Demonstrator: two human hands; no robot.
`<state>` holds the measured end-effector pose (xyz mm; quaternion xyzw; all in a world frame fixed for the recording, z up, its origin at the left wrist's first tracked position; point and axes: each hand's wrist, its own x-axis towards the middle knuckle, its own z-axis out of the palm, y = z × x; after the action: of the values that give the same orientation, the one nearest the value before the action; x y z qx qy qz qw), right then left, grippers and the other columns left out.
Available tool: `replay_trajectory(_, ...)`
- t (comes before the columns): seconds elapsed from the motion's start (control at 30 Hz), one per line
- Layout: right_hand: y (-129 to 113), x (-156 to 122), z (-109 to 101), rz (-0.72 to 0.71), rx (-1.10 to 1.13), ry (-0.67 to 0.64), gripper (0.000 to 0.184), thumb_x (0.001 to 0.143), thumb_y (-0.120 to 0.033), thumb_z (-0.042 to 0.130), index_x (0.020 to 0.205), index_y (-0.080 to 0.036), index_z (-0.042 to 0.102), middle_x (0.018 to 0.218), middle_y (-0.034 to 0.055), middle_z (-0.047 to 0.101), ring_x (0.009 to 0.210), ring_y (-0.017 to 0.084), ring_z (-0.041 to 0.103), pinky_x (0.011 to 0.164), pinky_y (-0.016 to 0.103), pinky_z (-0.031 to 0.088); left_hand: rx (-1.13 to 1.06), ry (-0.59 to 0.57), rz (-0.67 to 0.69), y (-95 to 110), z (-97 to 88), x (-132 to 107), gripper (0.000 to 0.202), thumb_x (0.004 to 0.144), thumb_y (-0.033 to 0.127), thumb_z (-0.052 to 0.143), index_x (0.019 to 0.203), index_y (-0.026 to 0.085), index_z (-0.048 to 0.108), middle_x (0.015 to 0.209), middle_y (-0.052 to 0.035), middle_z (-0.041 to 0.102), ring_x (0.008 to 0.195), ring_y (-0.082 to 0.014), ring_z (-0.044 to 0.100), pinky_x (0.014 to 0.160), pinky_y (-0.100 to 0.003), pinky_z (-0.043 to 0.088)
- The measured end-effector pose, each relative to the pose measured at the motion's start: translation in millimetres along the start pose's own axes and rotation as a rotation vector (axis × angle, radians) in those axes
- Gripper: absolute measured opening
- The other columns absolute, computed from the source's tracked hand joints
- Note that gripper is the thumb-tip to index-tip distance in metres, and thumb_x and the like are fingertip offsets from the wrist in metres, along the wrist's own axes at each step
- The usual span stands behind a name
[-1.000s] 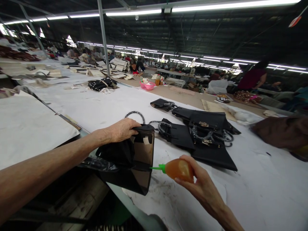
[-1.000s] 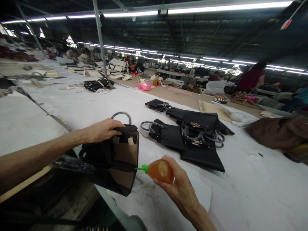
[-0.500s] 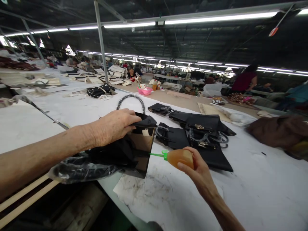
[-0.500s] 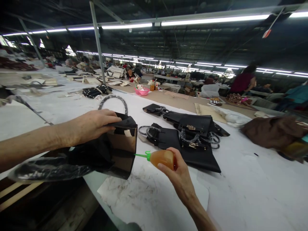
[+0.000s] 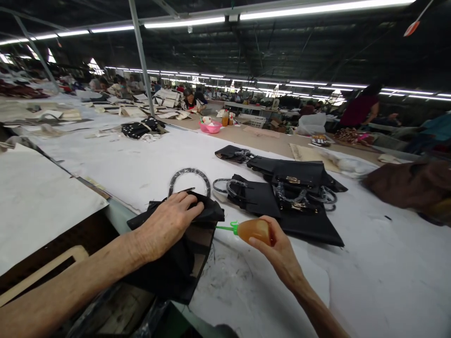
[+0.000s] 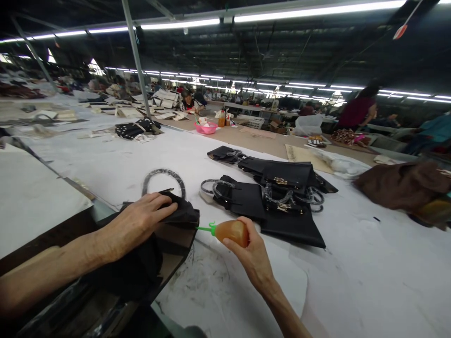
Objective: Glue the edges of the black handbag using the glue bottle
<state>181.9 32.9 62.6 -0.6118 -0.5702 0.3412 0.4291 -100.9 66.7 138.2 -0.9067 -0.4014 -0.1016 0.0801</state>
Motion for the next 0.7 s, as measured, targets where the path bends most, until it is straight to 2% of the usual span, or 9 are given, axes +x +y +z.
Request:
replay_trajectory(0.17,8.7,6.1,9.3,0.01,-0.001,-0.05,0.056,0.072,-0.044,0.071,0.117,-0.023,0.046,0.096,0.0027,0.06,0.086,0.024,0.058,0.079,0.036,0.047,-0.032,0.051,-0.002,-0.8,-1.4,0.1,0.035,0.08,0.003,0.039,0.106,0.015,0.058,0.103,-0.0101,0.057,0.097,-0.024,0.05,0.085,-0.038,0.045)
replay_trajectory(0.33,15.3,7.8,17.7,-0.003,-0.046,-0.049,0.055,0.07,-0.044,0.072,0.115,-0.023,0.048,0.101,0.0026,0.058,0.09,0.025,0.056,0.083,0.036,0.043,-0.045,0.071,-0.004,2.5,4.3,-7.5,0.036,0.079,0.002,0.041,0.107,0.015,0.058,0.101,-0.0099,0.057,0.097,-0.0238,0.05,0.085,-0.038,0.045)
replay_trajectory(0.7,14.5,6.1,16.2,0.056,-0.011,-0.043,0.056,0.07,-0.045,0.071,0.116,-0.023,0.048,0.098,0.0021,0.061,0.087,0.025,0.058,0.079,0.036,0.046,-0.057,0.136,-0.021,5.0,8.5,-20.1,0.037,0.078,0.005,0.042,0.11,0.015,0.057,0.106,-0.0108,0.057,0.098,-0.0249,0.05,0.085,-0.04,0.046)
